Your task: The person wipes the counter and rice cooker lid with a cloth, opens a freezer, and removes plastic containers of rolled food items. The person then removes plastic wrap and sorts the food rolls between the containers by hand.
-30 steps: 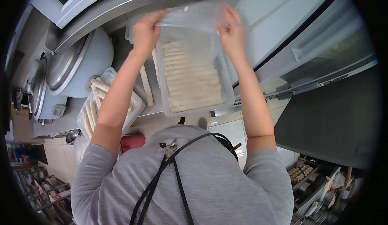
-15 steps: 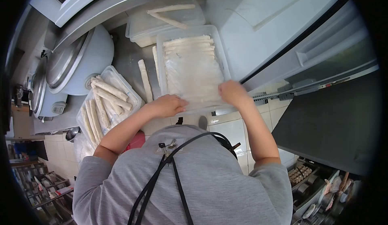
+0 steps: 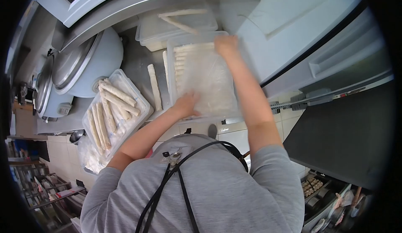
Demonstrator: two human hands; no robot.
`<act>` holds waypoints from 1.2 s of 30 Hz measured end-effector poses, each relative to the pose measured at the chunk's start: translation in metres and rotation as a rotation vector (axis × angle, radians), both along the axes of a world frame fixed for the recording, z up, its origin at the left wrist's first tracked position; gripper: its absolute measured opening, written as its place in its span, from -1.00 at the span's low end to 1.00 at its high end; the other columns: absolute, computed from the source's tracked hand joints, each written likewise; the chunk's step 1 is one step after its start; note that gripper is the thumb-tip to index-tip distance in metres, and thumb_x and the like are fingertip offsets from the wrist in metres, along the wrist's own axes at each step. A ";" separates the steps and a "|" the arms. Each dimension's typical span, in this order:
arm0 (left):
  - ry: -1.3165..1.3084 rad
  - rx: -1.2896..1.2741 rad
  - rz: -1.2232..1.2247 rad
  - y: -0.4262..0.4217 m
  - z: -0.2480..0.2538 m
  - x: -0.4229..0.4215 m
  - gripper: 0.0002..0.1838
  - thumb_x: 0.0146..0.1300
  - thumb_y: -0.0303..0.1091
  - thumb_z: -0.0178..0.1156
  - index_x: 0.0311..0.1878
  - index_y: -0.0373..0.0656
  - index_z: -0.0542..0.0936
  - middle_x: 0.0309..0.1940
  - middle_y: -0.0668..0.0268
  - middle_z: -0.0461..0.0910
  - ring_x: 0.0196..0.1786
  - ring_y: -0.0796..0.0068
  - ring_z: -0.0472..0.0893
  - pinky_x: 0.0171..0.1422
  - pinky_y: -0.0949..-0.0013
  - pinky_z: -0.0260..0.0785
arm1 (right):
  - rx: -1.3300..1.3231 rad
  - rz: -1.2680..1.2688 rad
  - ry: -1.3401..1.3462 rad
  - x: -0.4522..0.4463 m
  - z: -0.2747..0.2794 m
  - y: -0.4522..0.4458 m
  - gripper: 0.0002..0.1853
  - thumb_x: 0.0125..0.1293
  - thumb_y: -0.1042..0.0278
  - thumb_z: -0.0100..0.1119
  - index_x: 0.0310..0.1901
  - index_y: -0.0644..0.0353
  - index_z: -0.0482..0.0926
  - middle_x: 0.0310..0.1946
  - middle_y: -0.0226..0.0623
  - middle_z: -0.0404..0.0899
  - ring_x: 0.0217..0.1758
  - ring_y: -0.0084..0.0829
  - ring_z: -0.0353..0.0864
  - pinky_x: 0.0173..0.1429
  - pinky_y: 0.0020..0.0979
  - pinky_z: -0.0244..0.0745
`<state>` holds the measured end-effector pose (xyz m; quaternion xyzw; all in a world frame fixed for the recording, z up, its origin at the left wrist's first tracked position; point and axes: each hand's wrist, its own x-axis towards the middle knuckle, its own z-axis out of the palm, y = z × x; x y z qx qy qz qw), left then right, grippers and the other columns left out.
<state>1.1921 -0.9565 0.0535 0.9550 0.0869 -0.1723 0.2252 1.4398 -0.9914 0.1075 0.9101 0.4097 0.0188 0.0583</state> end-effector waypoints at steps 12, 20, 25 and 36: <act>-0.006 0.024 0.044 -0.008 0.003 -0.006 -0.15 -0.18 -0.17 0.39 0.21 -0.01 0.18 0.06 0.01 0.24 0.06 -0.05 0.36 0.10 0.10 0.30 | 0.527 0.612 0.033 -0.066 -0.078 0.054 -0.72 0.06 0.50 0.04 -0.14 0.13 0.54 -0.19 -0.18 0.55 -0.11 -0.20 0.53 -0.05 -0.30 0.41; -0.277 0.068 0.071 -0.002 -0.006 0.010 -0.27 -0.11 -0.16 0.32 0.15 -0.07 0.24 0.02 0.03 0.26 0.04 -0.01 0.36 0.05 0.10 0.32 | 0.218 0.145 0.307 -0.019 -0.043 0.042 -0.77 0.08 0.28 0.11 -0.23 0.16 0.53 -0.23 -0.10 0.55 -0.13 -0.17 0.54 -0.10 -0.24 0.42; -0.168 0.037 0.036 0.000 0.000 0.019 -0.21 -0.26 -0.08 0.39 0.09 -0.11 0.28 -0.03 0.05 0.26 0.04 -0.02 0.34 0.05 0.09 0.28 | -0.408 0.231 0.799 -0.049 -0.039 0.039 -0.50 -0.06 0.08 0.27 -0.05 0.04 0.43 -0.24 -0.12 0.56 -0.28 -0.30 0.60 -0.20 -0.27 0.46; -0.135 0.055 0.106 0.005 -0.003 0.021 -0.02 -0.36 0.13 0.41 0.16 -0.09 0.22 0.18 -0.03 0.11 0.16 -0.07 0.22 0.20 0.12 0.19 | -0.579 0.131 0.069 0.017 0.066 0.020 -0.59 -0.07 0.41 0.25 -0.09 0.19 0.52 -0.24 -0.19 0.59 -0.29 -0.22 0.61 -0.27 -0.22 0.48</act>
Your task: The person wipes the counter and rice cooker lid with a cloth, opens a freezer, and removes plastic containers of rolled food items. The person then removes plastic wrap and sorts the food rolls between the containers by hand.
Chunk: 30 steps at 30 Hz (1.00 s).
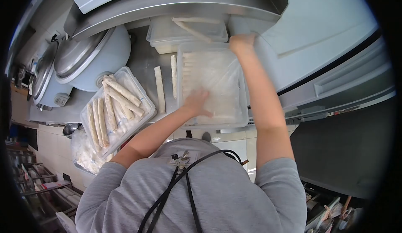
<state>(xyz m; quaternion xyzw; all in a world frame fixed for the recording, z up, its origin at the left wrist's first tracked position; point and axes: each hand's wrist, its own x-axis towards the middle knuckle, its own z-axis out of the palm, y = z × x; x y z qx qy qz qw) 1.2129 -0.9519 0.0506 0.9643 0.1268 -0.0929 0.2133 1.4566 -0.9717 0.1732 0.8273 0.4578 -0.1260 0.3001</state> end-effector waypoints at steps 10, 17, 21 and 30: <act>0.053 0.104 0.008 -0.008 0.004 -0.004 -0.01 -0.39 0.20 0.40 0.13 -0.08 0.24 0.11 0.14 0.16 0.07 0.05 0.30 0.07 0.18 0.34 | 0.479 0.139 0.398 -0.082 -0.076 0.062 -0.56 0.08 0.08 0.16 -0.05 0.17 0.51 -0.11 -0.13 0.53 0.02 -0.25 0.47 0.03 -0.29 0.35; 0.184 -0.023 0.007 -0.005 0.006 -0.002 -0.01 -0.30 0.17 0.36 0.20 -0.11 0.19 0.25 -0.05 0.06 0.24 -0.15 0.15 0.21 0.00 0.18 | 1.697 -0.141 0.393 -0.042 -0.009 0.059 -0.80 0.07 0.45 0.13 -0.22 0.17 0.57 -0.40 -0.18 0.59 -0.37 -0.40 0.57 -0.28 -0.40 0.43; -0.168 0.027 0.092 0.017 0.003 0.028 -0.12 -0.20 0.17 0.32 0.13 -0.15 0.25 0.14 0.02 0.17 0.00 0.00 0.41 0.03 0.15 0.38 | 0.954 -0.262 0.295 -0.037 -0.052 -0.006 -0.70 0.12 0.22 0.14 -0.11 0.09 0.53 -0.25 -0.13 0.56 -0.22 -0.22 0.56 -0.15 -0.31 0.44; 0.070 0.128 0.208 0.049 0.040 0.051 0.17 -0.32 0.13 0.42 0.32 -0.17 0.01 0.27 -0.24 -0.07 0.04 0.02 0.47 0.07 0.27 0.38 | 1.055 -0.186 0.413 -0.062 -0.103 -0.061 -0.30 -0.04 0.19 0.30 0.20 -0.07 0.26 0.12 -0.08 0.26 0.10 -0.11 0.37 0.14 -0.21 0.31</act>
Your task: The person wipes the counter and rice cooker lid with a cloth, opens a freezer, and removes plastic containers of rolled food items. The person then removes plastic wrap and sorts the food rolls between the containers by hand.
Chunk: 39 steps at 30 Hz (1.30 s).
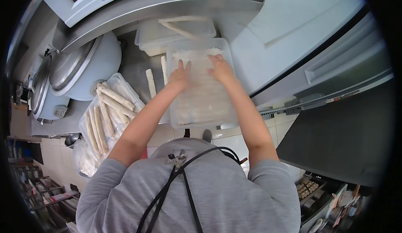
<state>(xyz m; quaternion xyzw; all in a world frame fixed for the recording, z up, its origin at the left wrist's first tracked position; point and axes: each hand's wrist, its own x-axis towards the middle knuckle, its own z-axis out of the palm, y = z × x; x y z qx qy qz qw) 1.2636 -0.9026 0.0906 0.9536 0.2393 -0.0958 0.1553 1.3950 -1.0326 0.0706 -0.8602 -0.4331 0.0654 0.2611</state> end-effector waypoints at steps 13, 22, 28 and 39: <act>0.118 0.058 -0.173 -0.036 -0.005 -0.039 0.25 -0.46 -0.01 0.52 0.30 -0.29 -0.02 0.25 -0.40 -0.20 -0.01 -0.03 0.50 0.05 0.25 0.39 | -0.122 0.039 -0.125 -0.033 0.010 -0.019 -0.30 -0.18 0.27 0.39 0.10 0.06 0.36 0.05 -0.12 0.31 0.08 -0.05 0.35 0.07 -0.19 0.38; 0.208 0.047 -0.147 -0.049 -0.002 -0.054 0.01 -0.36 -0.11 0.49 0.19 -0.29 0.17 0.21 -0.24 0.07 -0.02 0.00 0.48 0.06 0.20 0.39 | -0.278 -0.012 -0.171 0.020 -0.003 0.030 -0.51 -0.04 0.20 0.28 -0.02 0.11 0.44 -0.05 -0.16 0.42 0.11 -0.18 0.35 0.06 -0.21 0.38; 0.010 -0.041 -0.309 -0.060 -0.031 -0.057 -0.26 -0.28 -0.24 0.44 0.01 -0.29 0.33 -0.05 0.10 0.27 0.02 0.12 0.39 -0.07 0.27 0.46 | -0.232 -0.070 -0.402 0.030 -0.017 0.057 -0.41 -0.07 0.09 0.30 0.05 0.05 0.40 -0.02 -0.21 0.45 0.08 -0.20 0.39 0.12 -0.07 0.25; -0.184 0.022 -0.291 -0.067 -0.053 -0.075 -0.45 -0.16 -0.32 0.34 -0.04 -0.19 0.40 -0.12 0.11 0.36 -0.02 0.08 0.38 -0.10 0.18 0.42 | -0.321 0.410 -0.031 -0.027 0.007 -0.017 -0.69 -0.08 0.30 0.24 -0.20 -0.17 0.62 -0.29 -0.39 0.49 -0.05 -0.32 0.43 0.13 -0.15 0.07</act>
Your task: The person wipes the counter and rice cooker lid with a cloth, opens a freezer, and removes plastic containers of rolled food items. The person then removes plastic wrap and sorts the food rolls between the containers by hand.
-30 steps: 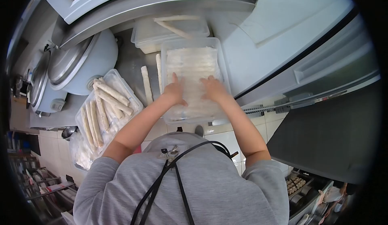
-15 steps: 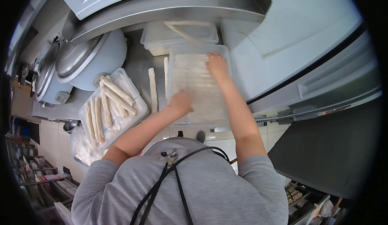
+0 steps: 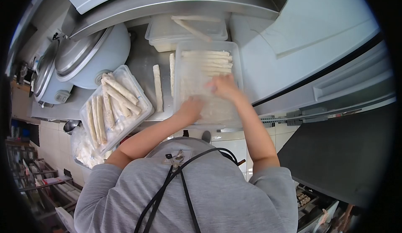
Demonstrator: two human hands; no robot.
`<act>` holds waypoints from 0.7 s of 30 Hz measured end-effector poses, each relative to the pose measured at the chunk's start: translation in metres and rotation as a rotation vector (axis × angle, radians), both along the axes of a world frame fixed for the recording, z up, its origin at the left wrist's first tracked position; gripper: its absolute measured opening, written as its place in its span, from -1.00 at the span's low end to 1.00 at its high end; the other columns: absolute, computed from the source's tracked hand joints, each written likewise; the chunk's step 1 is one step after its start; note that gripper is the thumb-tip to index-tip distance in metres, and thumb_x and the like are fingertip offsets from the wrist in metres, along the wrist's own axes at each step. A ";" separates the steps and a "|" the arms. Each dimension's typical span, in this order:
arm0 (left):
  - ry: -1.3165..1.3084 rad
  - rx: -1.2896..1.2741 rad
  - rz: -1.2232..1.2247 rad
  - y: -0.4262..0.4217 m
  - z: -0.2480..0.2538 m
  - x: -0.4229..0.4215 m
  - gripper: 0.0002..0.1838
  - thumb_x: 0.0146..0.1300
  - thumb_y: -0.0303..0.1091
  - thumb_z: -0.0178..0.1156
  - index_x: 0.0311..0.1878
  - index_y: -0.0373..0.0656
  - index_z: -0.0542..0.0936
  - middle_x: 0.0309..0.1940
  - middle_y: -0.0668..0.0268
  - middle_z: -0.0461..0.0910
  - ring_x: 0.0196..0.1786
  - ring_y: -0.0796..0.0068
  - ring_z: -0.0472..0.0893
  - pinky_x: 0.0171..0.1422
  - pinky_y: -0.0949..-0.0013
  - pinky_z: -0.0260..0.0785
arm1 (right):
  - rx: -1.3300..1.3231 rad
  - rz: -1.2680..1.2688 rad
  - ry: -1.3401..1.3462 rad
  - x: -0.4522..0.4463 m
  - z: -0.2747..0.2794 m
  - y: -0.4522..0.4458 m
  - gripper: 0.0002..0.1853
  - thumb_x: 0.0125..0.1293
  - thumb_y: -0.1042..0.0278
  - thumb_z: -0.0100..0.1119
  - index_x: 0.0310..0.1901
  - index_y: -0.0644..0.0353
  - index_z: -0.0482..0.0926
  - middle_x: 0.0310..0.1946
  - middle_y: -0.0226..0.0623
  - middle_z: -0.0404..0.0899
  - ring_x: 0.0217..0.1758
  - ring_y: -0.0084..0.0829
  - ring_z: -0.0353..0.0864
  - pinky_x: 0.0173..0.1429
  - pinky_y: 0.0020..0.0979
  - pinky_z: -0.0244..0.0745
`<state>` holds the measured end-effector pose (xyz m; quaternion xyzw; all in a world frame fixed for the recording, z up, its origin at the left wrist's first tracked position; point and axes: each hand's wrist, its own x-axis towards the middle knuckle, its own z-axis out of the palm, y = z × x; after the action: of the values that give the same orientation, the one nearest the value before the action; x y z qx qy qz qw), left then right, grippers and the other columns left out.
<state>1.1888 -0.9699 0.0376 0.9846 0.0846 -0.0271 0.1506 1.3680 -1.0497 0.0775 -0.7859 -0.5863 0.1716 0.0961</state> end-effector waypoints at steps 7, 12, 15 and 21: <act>-0.272 -0.053 -0.094 -0.002 0.043 -0.010 -0.72 -0.14 -0.38 0.28 -0.34 -0.21 0.45 -0.29 0.15 0.40 -0.16 0.17 0.45 -0.17 0.23 0.41 | -0.088 0.041 0.090 -0.026 -0.011 -0.042 -0.76 -0.03 0.39 0.16 -0.25 -0.03 0.61 -0.26 -0.28 0.48 -0.04 -0.26 0.42 0.13 -0.15 0.13; -0.293 -0.077 -0.129 -0.006 0.042 -0.012 -0.77 -0.10 -0.35 0.25 -0.37 -0.20 0.48 -0.31 0.20 0.42 -0.17 0.19 0.45 -0.17 0.23 0.42 | 0.157 -0.145 0.252 0.022 0.016 -0.024 -0.70 0.01 0.33 0.16 -0.15 0.07 0.57 -0.08 -0.19 0.47 0.02 -0.13 0.41 0.07 -0.26 0.31; -0.096 -0.081 -0.102 -0.007 0.031 -0.014 -0.79 -0.06 -0.34 0.23 -0.33 -0.17 0.50 -0.29 0.23 0.42 -0.14 0.19 0.44 -0.16 0.23 0.42 | 0.226 -0.201 0.106 0.039 0.059 0.002 -0.55 0.05 0.20 0.17 -0.01 0.22 0.47 0.02 -0.09 0.42 0.12 -0.14 0.37 0.17 -0.29 0.28; 0.000 -0.090 -0.017 0.000 0.013 -0.015 -0.77 0.00 -0.32 0.20 -0.21 -0.07 0.54 -0.10 0.21 0.40 -0.01 0.14 0.39 -0.09 0.17 0.43 | 0.396 -0.424 0.078 0.094 0.039 0.168 -0.48 0.07 0.04 0.18 0.03 0.16 0.46 0.20 -0.19 0.26 0.20 -0.09 0.27 0.20 -0.18 0.23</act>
<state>1.1739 -0.9698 0.0502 0.9775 0.0749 -0.0323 0.1945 1.4625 -0.8812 0.1170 -0.8497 -0.4269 0.0600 0.3037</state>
